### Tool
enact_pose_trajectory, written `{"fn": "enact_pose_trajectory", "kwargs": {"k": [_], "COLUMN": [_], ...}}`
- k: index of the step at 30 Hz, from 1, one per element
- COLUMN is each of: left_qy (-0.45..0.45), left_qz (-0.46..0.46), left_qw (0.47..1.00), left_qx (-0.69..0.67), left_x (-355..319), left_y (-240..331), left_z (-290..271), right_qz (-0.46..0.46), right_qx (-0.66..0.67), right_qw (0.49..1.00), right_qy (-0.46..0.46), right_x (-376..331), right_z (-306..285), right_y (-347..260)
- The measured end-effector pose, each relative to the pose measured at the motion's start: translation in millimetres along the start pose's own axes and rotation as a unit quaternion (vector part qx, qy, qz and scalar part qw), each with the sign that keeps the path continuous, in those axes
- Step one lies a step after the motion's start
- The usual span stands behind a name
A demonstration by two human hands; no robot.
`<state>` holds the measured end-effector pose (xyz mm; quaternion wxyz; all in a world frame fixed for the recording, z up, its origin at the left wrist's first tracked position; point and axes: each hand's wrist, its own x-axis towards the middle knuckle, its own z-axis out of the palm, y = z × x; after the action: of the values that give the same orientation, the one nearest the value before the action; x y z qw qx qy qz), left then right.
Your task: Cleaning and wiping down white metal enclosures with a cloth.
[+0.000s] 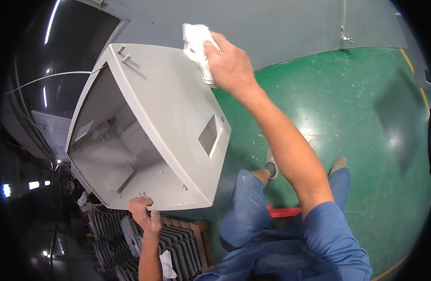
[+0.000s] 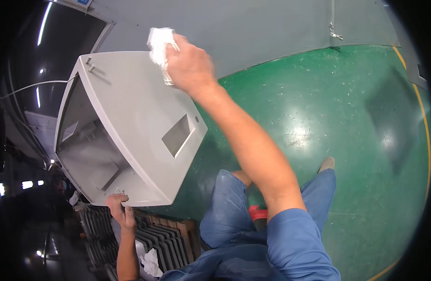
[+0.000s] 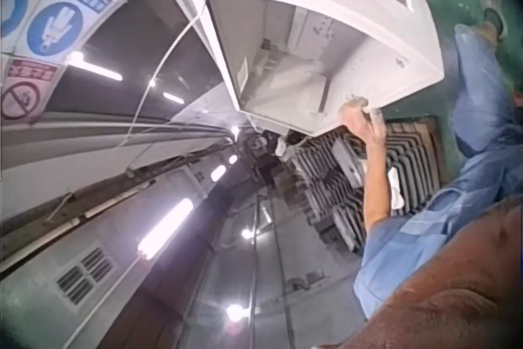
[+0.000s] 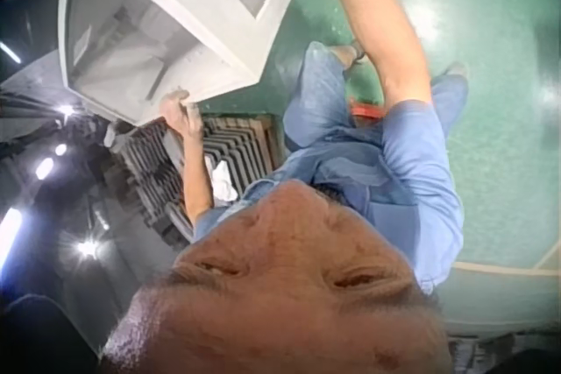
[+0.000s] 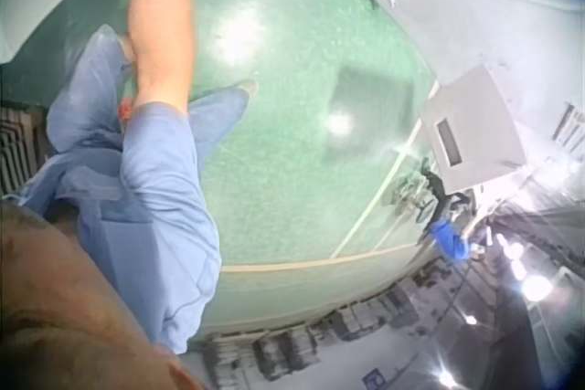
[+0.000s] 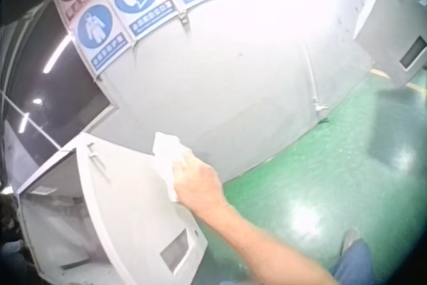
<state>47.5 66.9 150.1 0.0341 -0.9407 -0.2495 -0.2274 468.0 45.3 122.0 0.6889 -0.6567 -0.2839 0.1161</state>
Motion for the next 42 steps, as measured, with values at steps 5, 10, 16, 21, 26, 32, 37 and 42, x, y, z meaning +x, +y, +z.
{"fn": "enact_pose_trajectory", "kwargs": {"k": [5, 10, 16, 21, 26, 32, 37, 42], "left_qy": [0.018, 0.007, 0.015, 0.011, 0.024, 0.065, 0.094, 0.102], "left_qz": [-0.004, 0.008, 0.009, 0.021, 0.008, -0.022, -0.048, -0.081], "left_qw": [0.999, 1.0, 0.999, 0.999, 0.999, 0.997, 0.99, 0.983], "left_qx": [-0.028, -0.005, -0.035, -0.044, -0.042, 0.037, 0.098, 0.128], "left_x": [1.9, -3.3, -14.9, -6.7, -1.6, -1.3, 1.7, 0.0], "left_y": [4.7, -6.7, -17.7, -14.6, -21.8, -23.4, -29.5, -35.7], "left_z": [2.0, -5.4, -3.6, -7.5, 3.6, 16.2, 15.7, 9.4], "right_qz": [-0.028, 0.166, -0.015, 0.016, 0.186, 0.142, 0.141, 0.013], "right_qx": [-0.17, -0.307, 0.06, -0.114, -0.212, -0.189, -0.057, 0.001], "right_qw": [0.981, 0.902, 0.995, 0.993, 0.937, 0.942, 0.953, 0.973], "right_qy": [-0.093, -0.256, 0.081, -0.037, -0.206, -0.238, -0.261, -0.232], "right_x": [-8.8, -35.5, 49.8, 83.2, 10.3, -103.8, -137.9, -173.5], "right_z": [66.9, 50.3, 51.0, 64.3, 59.7, 67.9, 39.6, 24.4], "right_y": [108.1, 205.3, 48.5, 38.2, 113.9, 118.4, -2.1, -77.8]}}
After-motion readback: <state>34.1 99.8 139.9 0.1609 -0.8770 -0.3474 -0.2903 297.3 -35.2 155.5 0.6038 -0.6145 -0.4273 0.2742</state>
